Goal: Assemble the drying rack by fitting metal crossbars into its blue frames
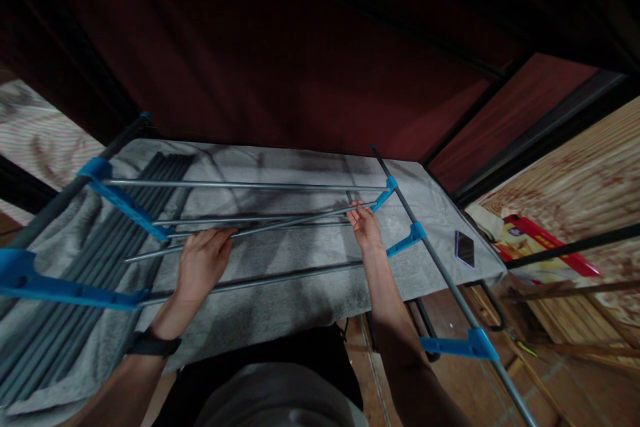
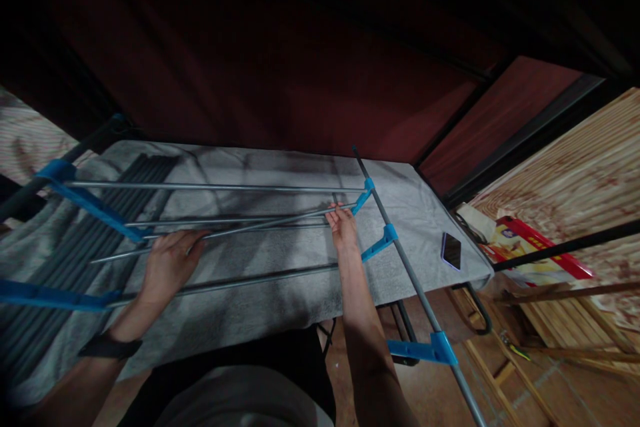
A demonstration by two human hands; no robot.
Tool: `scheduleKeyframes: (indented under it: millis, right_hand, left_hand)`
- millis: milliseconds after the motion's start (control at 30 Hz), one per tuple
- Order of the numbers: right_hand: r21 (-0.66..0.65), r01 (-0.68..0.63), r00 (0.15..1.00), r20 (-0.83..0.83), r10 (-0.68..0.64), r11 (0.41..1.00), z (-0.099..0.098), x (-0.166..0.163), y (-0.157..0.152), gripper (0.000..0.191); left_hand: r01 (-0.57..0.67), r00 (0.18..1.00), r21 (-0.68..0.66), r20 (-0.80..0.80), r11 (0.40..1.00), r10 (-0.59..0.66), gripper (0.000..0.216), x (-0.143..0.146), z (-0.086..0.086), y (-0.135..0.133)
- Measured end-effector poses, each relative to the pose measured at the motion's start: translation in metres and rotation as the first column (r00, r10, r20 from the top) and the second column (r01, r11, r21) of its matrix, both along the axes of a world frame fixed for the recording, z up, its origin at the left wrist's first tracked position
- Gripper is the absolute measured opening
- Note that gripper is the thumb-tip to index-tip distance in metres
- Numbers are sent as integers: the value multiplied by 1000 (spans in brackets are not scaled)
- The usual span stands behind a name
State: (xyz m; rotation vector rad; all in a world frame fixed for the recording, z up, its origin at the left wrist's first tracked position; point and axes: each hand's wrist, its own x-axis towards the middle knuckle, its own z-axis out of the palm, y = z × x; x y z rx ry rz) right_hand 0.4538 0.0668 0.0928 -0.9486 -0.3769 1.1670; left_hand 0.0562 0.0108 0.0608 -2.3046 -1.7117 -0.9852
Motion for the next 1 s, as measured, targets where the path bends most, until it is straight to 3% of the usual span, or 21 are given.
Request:
scheduleKeyframes:
  millis: [267, 367, 500, 567, 667, 800, 1000]
  right_hand:
    - [-12, -1, 998, 57, 1, 1000, -3, 2, 0, 17]
    - [-61, 81, 983, 170, -69, 995, -14, 7, -3, 17]
    - [-26, 381, 837, 434, -333, 924, -27, 26, -3, 28]
    - [53, 443, 740, 542, -399, 895, -28, 36, 0, 41]
    - [84, 385, 732, 579, -359, 919, -20, 45, 5, 55]
    - [48, 345, 778, 544, -314, 937, -12, 49, 10, 57]
    - [133, 330, 757, 554, -346, 934, -26, 58, 12, 52]
  left_hand:
    - [7, 999, -34, -37, 999, -9, 34, -4, 14, 4]
    - [18, 999, -48, -40, 999, -20, 35, -4, 20, 5]
    - [29, 998, -17, -56, 999, -30, 41, -4, 31, 7]
    - [29, 996, 10, -89, 1000, -28, 43, -4, 35, 8]
    - [41, 991, 48, -130, 998, -35, 43, -4, 42, 11]
    - [55, 986, 56, -160, 997, -45, 40, -4, 51, 13]
    - [61, 980, 34, -192, 998, -53, 39, -4, 62, 20]
